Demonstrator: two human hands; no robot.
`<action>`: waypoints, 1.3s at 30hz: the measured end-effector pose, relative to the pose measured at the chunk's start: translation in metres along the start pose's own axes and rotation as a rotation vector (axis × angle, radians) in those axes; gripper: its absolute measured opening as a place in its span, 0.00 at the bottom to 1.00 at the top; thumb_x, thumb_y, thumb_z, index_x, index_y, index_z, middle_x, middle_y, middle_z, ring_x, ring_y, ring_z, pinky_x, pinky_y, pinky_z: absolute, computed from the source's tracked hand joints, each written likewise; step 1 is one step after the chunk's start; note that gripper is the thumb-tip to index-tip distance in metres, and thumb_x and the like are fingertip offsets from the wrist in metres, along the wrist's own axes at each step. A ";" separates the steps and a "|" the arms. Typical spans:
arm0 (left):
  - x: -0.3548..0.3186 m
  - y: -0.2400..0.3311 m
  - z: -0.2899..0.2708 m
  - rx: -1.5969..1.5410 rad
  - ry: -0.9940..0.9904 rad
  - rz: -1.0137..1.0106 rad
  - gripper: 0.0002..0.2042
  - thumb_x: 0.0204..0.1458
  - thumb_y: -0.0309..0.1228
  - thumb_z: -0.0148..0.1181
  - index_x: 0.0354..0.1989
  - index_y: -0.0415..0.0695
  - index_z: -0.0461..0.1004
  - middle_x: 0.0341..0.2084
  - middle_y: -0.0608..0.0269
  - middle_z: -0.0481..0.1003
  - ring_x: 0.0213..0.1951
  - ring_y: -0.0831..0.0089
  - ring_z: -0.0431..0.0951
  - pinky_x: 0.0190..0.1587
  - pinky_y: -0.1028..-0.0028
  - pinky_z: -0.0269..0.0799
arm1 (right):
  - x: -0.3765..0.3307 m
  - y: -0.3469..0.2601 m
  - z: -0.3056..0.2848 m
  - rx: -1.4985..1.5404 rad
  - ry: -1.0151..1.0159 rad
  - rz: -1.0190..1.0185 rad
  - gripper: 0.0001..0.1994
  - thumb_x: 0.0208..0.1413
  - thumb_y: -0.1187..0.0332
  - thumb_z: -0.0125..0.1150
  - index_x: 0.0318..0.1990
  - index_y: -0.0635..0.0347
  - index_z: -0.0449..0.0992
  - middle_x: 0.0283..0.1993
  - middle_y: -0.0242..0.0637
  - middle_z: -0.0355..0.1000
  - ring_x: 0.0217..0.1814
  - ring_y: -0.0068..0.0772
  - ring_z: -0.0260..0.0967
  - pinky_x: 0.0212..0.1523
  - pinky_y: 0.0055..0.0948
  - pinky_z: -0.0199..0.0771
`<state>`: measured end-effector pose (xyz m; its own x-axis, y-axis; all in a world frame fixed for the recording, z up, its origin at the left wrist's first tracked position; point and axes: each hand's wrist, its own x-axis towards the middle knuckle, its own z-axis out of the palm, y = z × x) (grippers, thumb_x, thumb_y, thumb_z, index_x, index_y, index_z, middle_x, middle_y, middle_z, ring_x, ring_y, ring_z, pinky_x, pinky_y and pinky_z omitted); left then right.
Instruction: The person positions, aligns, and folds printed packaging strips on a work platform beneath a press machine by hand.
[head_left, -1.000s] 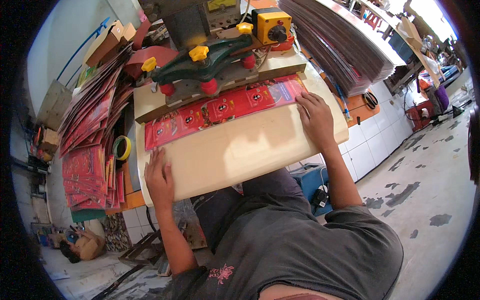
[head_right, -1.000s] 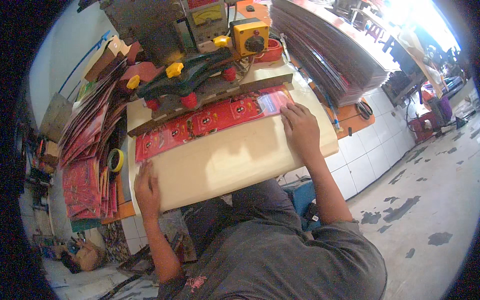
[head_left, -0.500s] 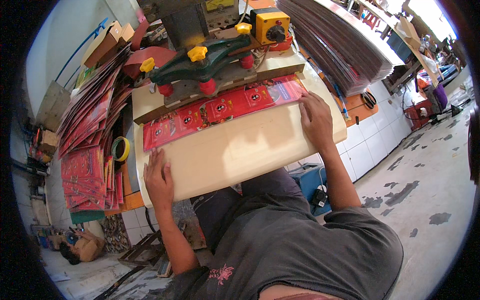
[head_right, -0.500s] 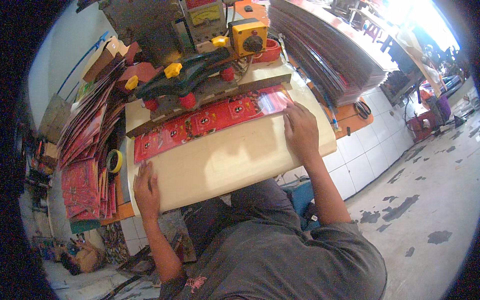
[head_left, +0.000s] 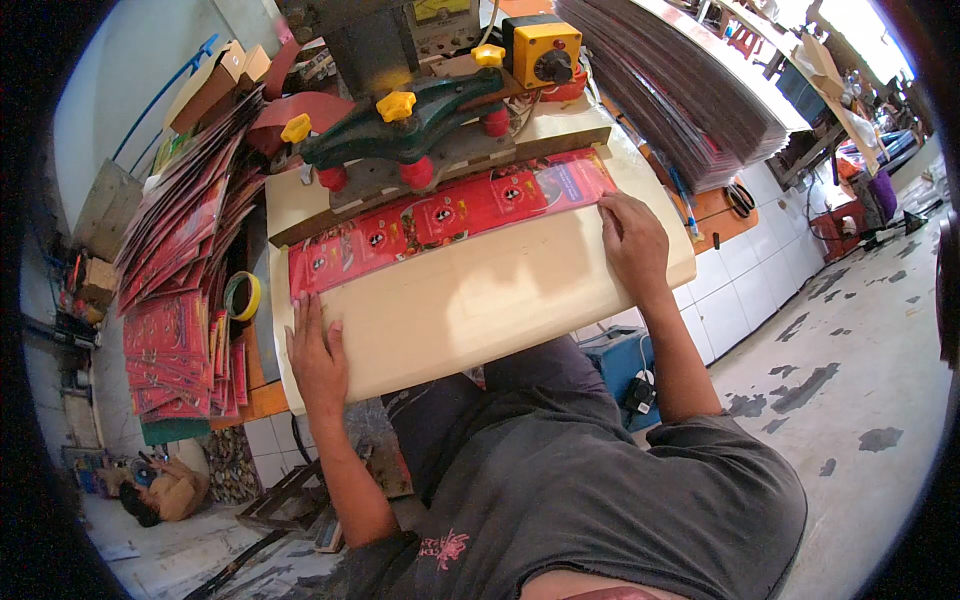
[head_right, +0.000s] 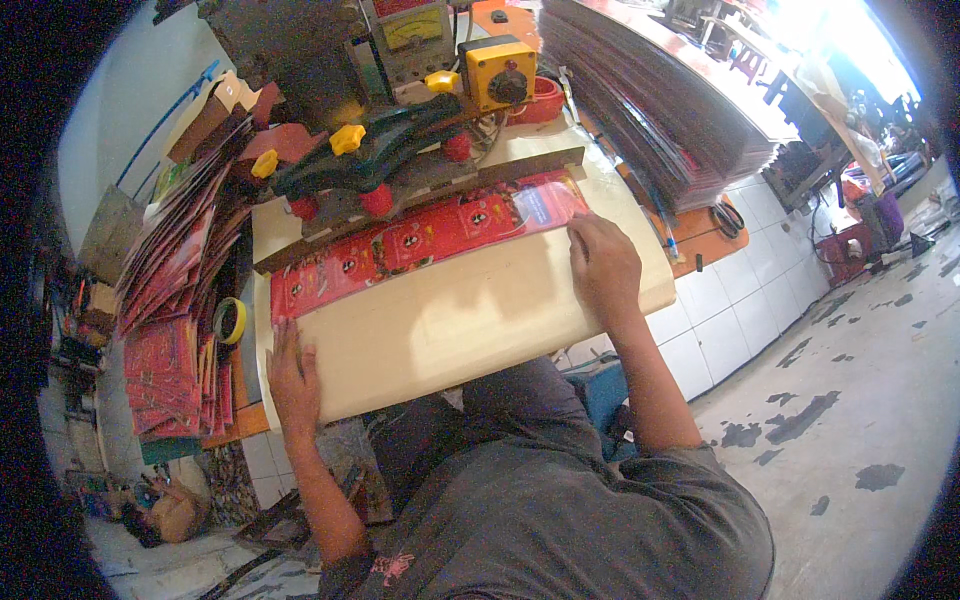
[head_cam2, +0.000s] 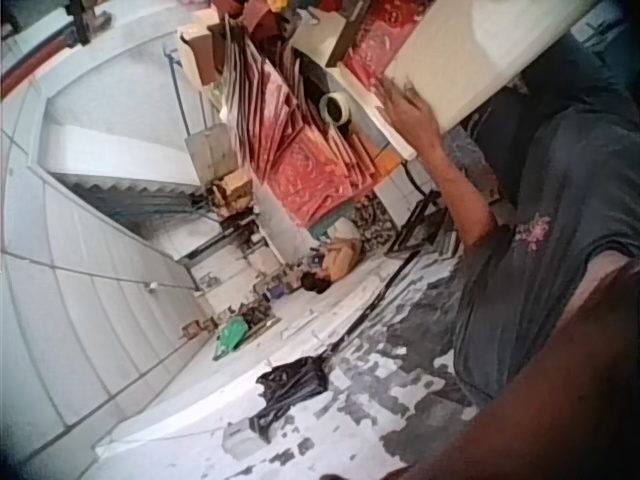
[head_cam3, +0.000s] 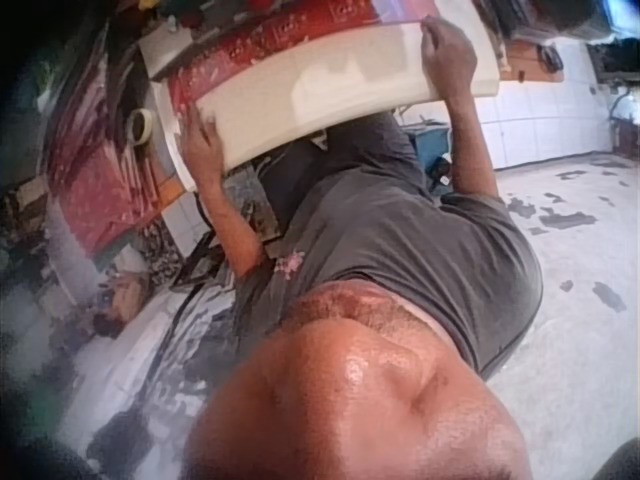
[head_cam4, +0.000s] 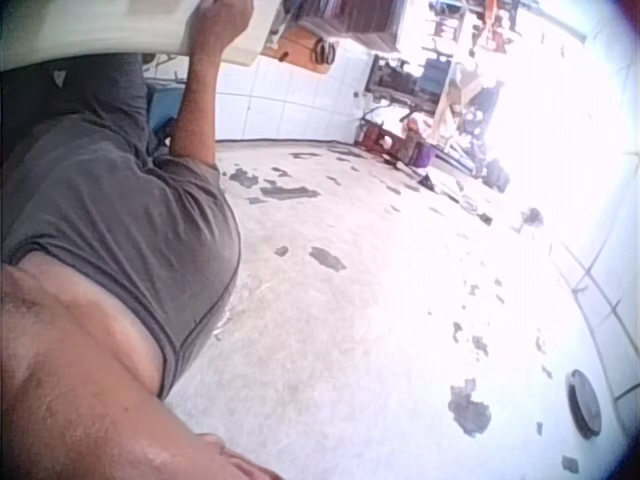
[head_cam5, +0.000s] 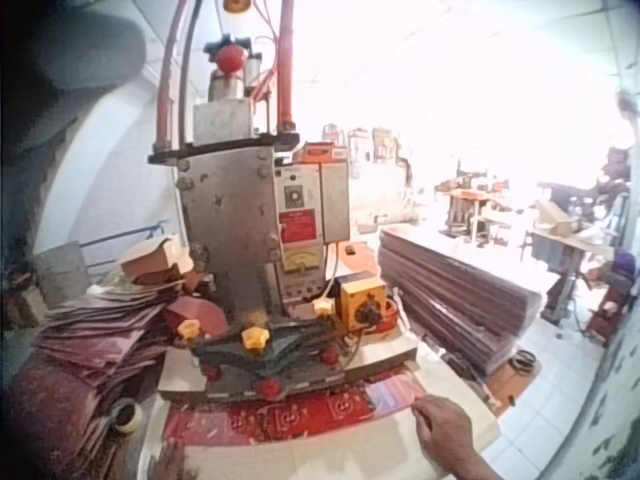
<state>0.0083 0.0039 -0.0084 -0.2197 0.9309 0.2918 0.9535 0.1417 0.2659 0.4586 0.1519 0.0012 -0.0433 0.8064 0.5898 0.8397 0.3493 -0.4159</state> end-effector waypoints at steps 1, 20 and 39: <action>0.000 0.000 0.000 -0.001 0.000 0.000 0.27 0.71 0.40 0.51 0.75 0.42 0.63 0.75 0.51 0.62 0.77 0.52 0.58 0.77 0.46 0.48 | 0.000 0.000 0.000 -0.008 0.004 -0.002 0.09 0.61 0.71 0.63 0.46 0.59 0.82 0.52 0.43 0.81 0.57 0.48 0.78 0.58 0.44 0.77; -0.003 0.003 0.000 -0.080 0.074 -0.006 0.22 0.69 0.37 0.53 0.67 0.41 0.73 0.68 0.47 0.71 0.72 0.51 0.67 0.76 0.49 0.52 | -0.002 0.001 0.002 -0.025 0.008 0.024 0.09 0.61 0.70 0.64 0.47 0.54 0.82 0.52 0.38 0.82 0.58 0.42 0.78 0.57 0.40 0.79; -0.003 0.005 -0.003 -0.135 0.113 -0.048 0.28 0.68 0.41 0.55 0.73 0.41 0.64 0.68 0.43 0.69 0.69 0.44 0.68 0.72 0.54 0.60 | -0.002 0.000 -0.004 -0.048 0.026 0.107 0.14 0.61 0.73 0.61 0.54 0.60 0.77 0.58 0.47 0.73 0.61 0.51 0.69 0.62 0.46 0.69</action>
<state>0.0135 0.0006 -0.0049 -0.2936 0.8791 0.3755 0.9067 0.1317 0.4006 0.4615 0.1483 0.0028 0.0615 0.8249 0.5619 0.8635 0.2384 -0.4444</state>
